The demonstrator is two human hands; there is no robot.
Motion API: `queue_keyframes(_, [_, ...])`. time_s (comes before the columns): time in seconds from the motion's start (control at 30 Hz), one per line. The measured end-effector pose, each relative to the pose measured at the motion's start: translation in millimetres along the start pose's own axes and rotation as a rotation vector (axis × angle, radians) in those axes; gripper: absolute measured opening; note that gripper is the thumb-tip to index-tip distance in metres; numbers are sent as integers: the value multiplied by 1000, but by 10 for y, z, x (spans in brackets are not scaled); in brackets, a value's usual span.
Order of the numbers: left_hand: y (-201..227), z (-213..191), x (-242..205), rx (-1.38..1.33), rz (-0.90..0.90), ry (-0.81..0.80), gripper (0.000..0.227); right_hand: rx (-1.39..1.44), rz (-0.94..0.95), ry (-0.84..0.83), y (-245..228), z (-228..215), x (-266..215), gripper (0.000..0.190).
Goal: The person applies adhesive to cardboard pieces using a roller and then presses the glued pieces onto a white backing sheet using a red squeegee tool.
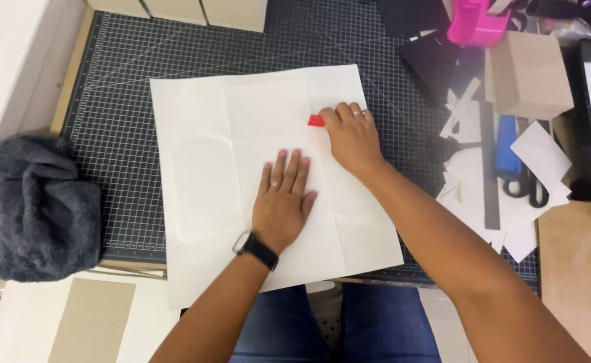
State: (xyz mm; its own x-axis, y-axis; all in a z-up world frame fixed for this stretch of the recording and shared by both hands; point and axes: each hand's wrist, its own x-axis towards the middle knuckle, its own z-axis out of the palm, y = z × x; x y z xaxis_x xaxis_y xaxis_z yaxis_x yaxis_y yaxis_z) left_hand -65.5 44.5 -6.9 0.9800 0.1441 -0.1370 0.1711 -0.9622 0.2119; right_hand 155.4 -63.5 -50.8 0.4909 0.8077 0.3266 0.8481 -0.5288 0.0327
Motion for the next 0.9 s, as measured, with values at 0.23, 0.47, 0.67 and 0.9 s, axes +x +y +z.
queue_keyframes(0.23, [76, 66, -602, -26, -19, -49, 65, 279, -289, -90, -1253, -439, 33, 29])
queue_keyframes(0.47, [97, 10, -720, -103, -11, -49, 66, 80, -223, 3, -1409, 19, 671, 18])
queue_keyframes(0.67, [33, 25, -686, -137, 11, -64, 66, 65, -176, -130, -1421, -113, 505, 19])
queue_keyframes(0.9, [61, 48, -730, -166, 5, 2, 64, 21, -171, -80, -1508, 59, 595, 19])
